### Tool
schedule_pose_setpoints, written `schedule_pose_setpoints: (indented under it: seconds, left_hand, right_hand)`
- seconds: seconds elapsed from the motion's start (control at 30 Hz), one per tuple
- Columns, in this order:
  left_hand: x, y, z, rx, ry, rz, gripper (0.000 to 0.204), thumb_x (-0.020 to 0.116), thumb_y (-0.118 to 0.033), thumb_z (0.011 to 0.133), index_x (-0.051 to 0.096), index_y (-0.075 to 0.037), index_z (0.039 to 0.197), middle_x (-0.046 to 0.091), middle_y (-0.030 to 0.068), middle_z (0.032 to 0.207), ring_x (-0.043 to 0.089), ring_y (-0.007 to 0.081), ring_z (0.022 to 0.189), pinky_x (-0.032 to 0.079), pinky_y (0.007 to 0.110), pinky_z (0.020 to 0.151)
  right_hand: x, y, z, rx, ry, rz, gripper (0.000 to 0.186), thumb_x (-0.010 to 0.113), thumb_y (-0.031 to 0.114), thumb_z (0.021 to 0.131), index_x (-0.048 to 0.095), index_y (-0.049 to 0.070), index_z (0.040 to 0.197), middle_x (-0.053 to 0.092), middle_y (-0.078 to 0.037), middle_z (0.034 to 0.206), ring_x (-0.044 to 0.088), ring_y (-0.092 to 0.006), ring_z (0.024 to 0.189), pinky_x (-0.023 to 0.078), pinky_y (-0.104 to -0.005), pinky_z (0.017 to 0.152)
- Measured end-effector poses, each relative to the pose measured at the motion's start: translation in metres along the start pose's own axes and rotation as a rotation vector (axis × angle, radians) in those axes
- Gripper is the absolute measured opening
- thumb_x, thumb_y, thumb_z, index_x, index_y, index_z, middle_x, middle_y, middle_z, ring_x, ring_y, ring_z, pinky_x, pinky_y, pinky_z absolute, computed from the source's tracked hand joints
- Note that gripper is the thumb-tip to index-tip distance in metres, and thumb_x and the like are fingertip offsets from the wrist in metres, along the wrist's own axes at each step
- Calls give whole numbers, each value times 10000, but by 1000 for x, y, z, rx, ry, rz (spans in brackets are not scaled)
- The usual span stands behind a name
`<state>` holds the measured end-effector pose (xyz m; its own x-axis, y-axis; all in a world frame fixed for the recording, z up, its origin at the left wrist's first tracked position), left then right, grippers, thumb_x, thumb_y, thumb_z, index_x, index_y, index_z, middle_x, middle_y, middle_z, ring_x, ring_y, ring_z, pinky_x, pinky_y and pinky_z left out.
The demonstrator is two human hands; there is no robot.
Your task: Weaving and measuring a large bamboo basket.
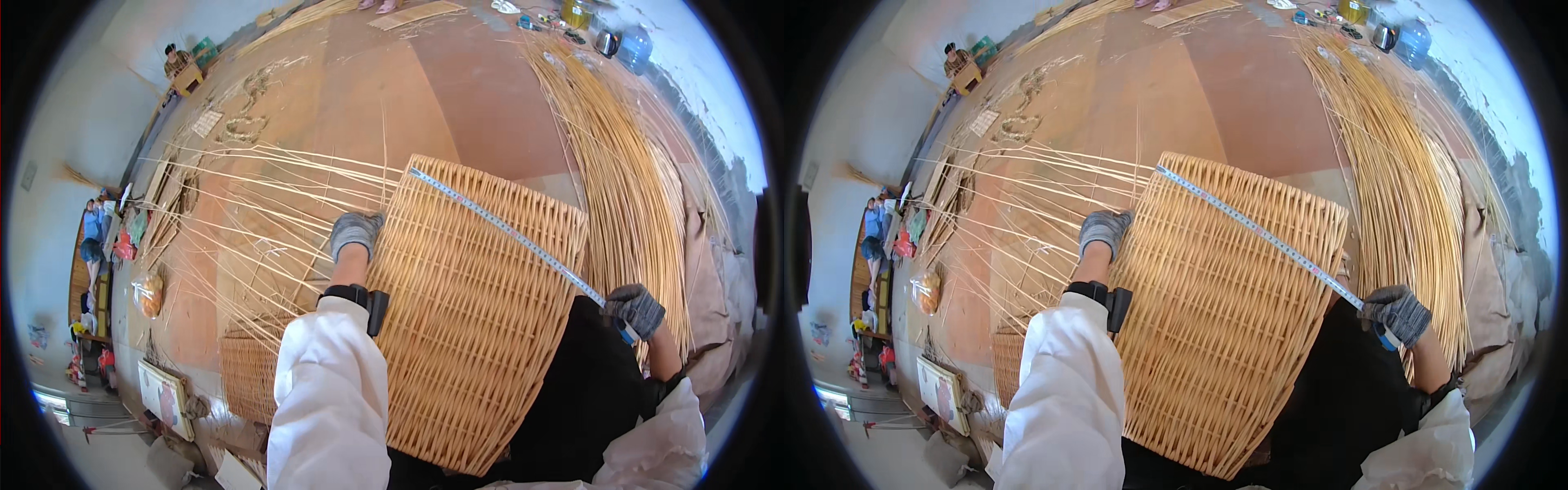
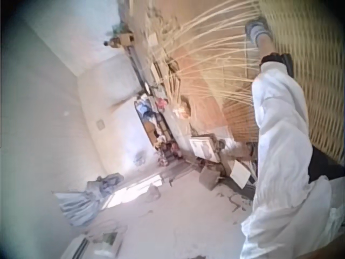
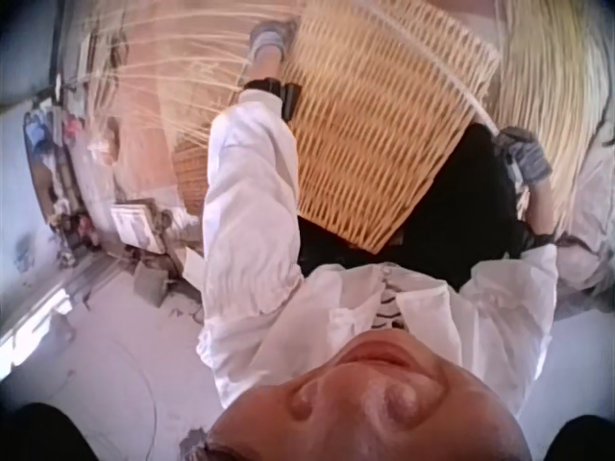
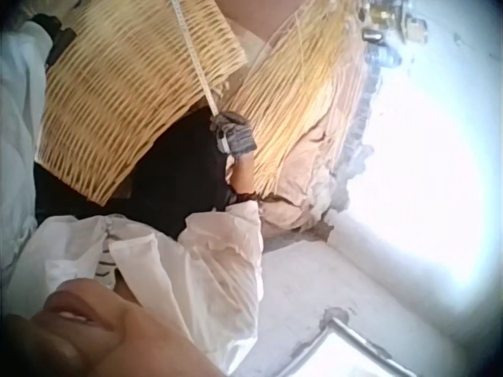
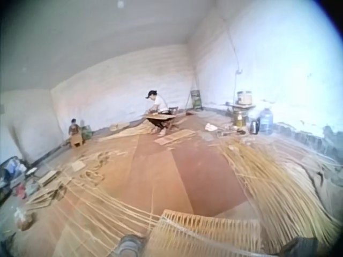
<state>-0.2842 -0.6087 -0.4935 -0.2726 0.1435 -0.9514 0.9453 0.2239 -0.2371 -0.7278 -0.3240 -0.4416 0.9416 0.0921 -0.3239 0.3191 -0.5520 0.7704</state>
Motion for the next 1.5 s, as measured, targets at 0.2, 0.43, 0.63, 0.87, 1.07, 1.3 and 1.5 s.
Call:
schedule_pose_setpoints:
  seconds: [0.2, 0.43, 0.63, 0.87, 1.07, 1.3, 1.5]
  left_hand:
    - [-9, 9, -12, -87, -46, -197, 497, 466, -460, 778, 658, -14, 882, 617, 199, 954, 581, 359, 901, 443, 394, 823]
    - [-25, -39, -21, 110, -224, -149, 326, 583, -321, 758, 629, -42, 919, 621, 196, 942, 585, 356, 901, 459, 401, 801]
    - [-10, -45, 29, 308, -223, -129, 308, 641, -300, 727, 643, -39, 890, 648, 171, 877, 616, 309, 840, 468, 394, 720]
    - [21, -24, 55, 284, 38, -682, 35, 639, -61, 774, 610, -59, 793, 579, -27, 707, 483, 72, 629, 400, 217, 587]
    - [20, -14, 59, 234, 26, -590, 121, 682, -138, 755, 613, -47, 796, 589, -12, 707, 489, 89, 626, 418, 235, 616]
    - [18, -20, 54, 237, 41, -562, 155, 632, -162, 784, 593, -38, 867, 587, 1, 717, 496, 116, 613, 429, 263, 613]
    - [-13, -111, -12, 452, -219, -406, 178, 596, -90, 769, 490, -92, 626, 446, -20, 587, 400, 87, 554, 348, 251, 515]
  right_hand:
    - [-6, 5, 10, -27, 11, -81, 123, 655, 106, 746, 655, -17, 751, 637, -66, 635, 561, -111, 542, 445, -229, 519]
    - [-8, 22, 47, -40, 72, -125, 97, 641, 81, 734, 651, -13, 752, 630, -71, 622, 578, -123, 548, 454, -235, 527]
    - [-25, 7, 56, -60, 23, -261, 122, 614, 113, 720, 643, -1, 689, 619, -81, 606, 590, -140, 541, 466, -266, 510]
    - [-15, -29, 67, -9, -30, -354, 296, 655, 360, 712, 687, 122, 885, 653, -110, 805, 619, -234, 763, 469, -331, 728]
    - [-10, -26, 64, -15, -14, -338, 255, 626, 348, 745, 689, 127, 857, 650, -100, 820, 609, -254, 775, 460, -331, 752]
    - [-30, 0, 21, -425, -152, -40, 197, 590, 188, 764, 631, 45, 893, 611, -112, 732, 605, -239, 639, 472, -309, 612]
    - [-60, -67, -38, -100, -42, 781, 293, 628, 218, 798, 561, -26, 945, 616, -137, 800, 615, -206, 622, 513, -296, 545]
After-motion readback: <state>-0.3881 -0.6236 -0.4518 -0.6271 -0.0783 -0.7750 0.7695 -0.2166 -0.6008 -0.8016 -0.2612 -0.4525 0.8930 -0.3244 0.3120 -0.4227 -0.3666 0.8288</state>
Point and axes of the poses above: each hand's wrist, its own z-axis towards the middle knuckle, its own x-axis out of the palm, y = z × x, the point moved 7 cm from there along z, towards the middle knuckle
